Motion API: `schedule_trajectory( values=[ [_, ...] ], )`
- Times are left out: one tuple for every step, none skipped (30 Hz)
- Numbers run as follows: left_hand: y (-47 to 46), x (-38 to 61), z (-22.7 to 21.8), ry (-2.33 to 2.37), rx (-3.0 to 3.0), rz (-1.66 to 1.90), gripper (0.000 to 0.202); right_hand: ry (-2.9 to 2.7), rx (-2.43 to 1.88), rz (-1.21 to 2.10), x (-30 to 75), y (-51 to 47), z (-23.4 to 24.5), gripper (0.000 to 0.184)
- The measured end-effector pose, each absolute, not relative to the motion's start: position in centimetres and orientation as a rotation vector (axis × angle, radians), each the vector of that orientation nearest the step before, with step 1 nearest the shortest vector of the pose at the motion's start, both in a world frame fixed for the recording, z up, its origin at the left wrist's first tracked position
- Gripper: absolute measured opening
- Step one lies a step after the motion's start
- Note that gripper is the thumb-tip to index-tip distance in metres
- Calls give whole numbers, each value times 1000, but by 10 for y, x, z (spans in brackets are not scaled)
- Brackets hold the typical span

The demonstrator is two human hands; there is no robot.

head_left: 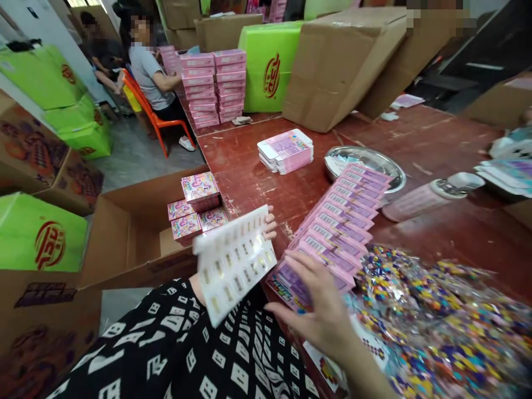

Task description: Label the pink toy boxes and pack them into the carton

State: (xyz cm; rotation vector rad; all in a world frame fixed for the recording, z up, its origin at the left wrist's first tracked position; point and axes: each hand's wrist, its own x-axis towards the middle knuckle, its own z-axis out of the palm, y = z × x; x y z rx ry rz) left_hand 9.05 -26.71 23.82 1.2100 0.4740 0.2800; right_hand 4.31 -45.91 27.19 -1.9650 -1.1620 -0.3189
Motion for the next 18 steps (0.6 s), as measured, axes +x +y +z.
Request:
schedule_trajectory(
  values=[
    [-272, 89, 238, 467, 1182, 304, 28, -1129, -1970, -405, 28, -450, 262, 77],
    [-275, 87, 237, 463, 1146, 346, 25, -1055, -1986, -522, 17, -444, 253, 75],
    [-277, 84, 236, 452, 1111, 405, 19, -922, -2010, -654, 9, -442, 246, 68],
    [-276, 81, 236, 427, 1085, 477, 16, -737, -2023, -768, 5, -444, 241, 58],
    [-274, 77, 235, 388, 1072, 561, 21, -530, -2012, -827, 4, -450, 240, 48],
    [-271, 72, 235, 336, 1073, 643, 29, -345, -1975, -818, 5, -458, 241, 40],
    [-266, 67, 236, 279, 1087, 715, 36, -212, -1915, -753, 8, -468, 245, 36],
    [-262, 62, 238, 225, 1116, 764, 40, -134, -1849, -653, 12, -479, 251, 35],
    [-258, 57, 241, 181, 1154, 784, 41, -97, -1785, -554, 16, -490, 258, 37],
    [-255, 52, 245, 147, 1192, 783, 42, -76, -1737, -470, 21, -499, 265, 38],
    [-252, 47, 249, 115, 1231, 758, 43, -44, -1704, -417, 25, -508, 270, 39],
    [-251, 43, 254, 81, 1278, 707, 44, -5, -1683, -378, 28, -515, 274, 39],
    [-251, 39, 258, 46, 1334, 631, 46, 33, -1672, -339, 31, -521, 275, 39],
    [-251, 35, 262, 10, 1392, 537, 48, 58, -1663, -291, 33, -525, 274, 39],
    [-252, 33, 265, -21, 1442, 447, 48, 69, -1651, -243, 35, -528, 272, 40],
    [-252, 31, 267, -46, 1478, 381, 45, 69, -1636, -202, 36, -529, 269, 42],
    [-253, 30, 268, -65, 1497, 362, 39, 62, -1612, -200, 36, -528, 266, 44],
    [-255, 29, 268, -78, 1495, 403, 32, 53, -1584, -255, 35, -526, 263, 47]
  ],
)
